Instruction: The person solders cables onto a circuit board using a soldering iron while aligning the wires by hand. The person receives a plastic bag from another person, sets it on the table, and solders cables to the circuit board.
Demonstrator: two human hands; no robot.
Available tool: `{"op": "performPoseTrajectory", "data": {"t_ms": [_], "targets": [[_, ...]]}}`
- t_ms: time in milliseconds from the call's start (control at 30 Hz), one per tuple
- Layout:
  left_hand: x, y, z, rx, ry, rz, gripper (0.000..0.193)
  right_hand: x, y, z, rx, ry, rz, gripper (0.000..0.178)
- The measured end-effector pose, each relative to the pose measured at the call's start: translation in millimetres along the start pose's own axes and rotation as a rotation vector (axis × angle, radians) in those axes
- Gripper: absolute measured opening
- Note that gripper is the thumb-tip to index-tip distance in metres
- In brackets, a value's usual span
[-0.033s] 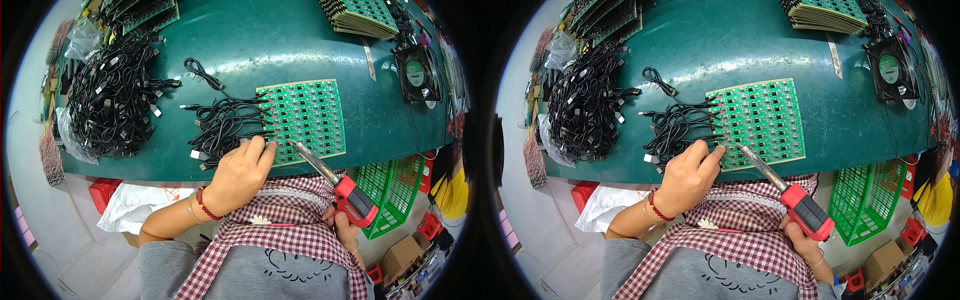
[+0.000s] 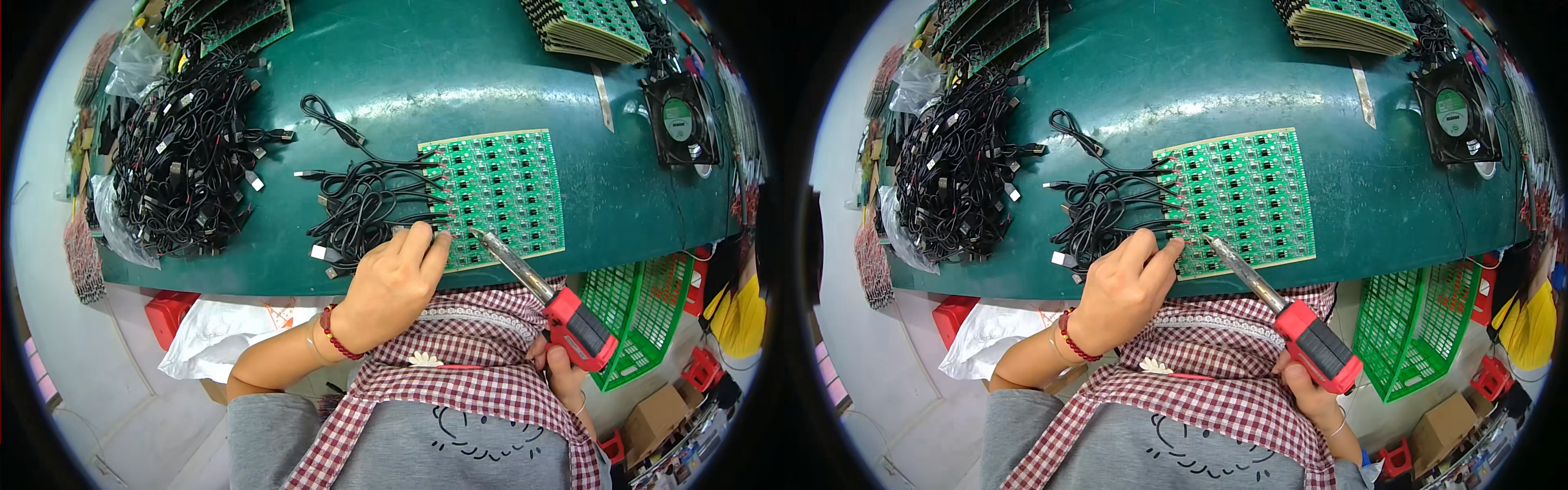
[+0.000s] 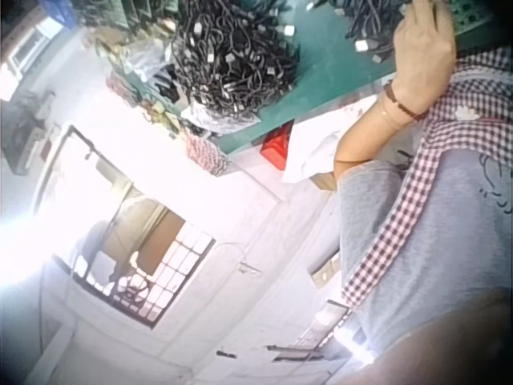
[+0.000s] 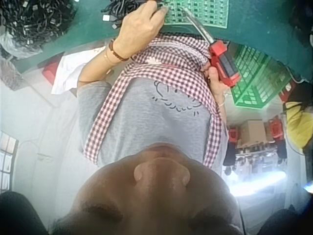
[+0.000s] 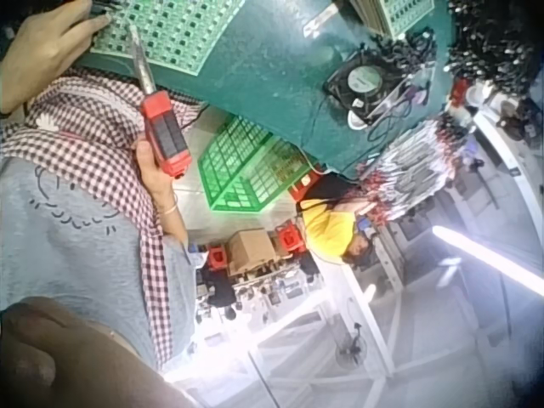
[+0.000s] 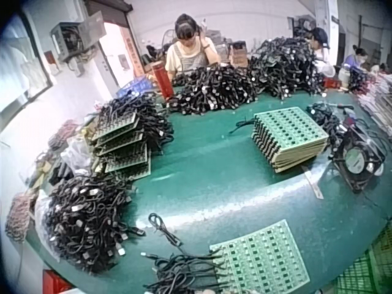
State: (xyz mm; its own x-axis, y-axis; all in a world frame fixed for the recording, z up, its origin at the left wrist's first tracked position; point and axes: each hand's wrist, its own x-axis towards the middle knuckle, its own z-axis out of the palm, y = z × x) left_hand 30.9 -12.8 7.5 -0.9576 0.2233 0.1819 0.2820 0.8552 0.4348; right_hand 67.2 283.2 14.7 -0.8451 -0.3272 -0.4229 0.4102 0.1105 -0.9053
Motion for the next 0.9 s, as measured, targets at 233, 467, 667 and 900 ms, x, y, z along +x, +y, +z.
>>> {"op": "performPoseTrajectory", "data": {"t_ms": [233, 467, 667, 900], "targets": [[5, -1, 3, -0.026, 0.009, -0.037, 0.025, 1, -5, 6, 0.012, 0.06, -0.01, 0.04], [14, 1, 10, -0.007, 0.068, -0.113, 0.015, 0, -4, 6, -0.038, 0.075, 0.007, 0.049], [14, 1, 17, -0.001, 0.106, -0.134, 0.015, -2, -5, 5, -0.066, 0.066, 0.038, 0.049], [14, 1, 19, 0.015, 0.153, -0.123, 0.017, -1, -5, 2, -0.021, -0.049, 0.019, 0.025]]}}
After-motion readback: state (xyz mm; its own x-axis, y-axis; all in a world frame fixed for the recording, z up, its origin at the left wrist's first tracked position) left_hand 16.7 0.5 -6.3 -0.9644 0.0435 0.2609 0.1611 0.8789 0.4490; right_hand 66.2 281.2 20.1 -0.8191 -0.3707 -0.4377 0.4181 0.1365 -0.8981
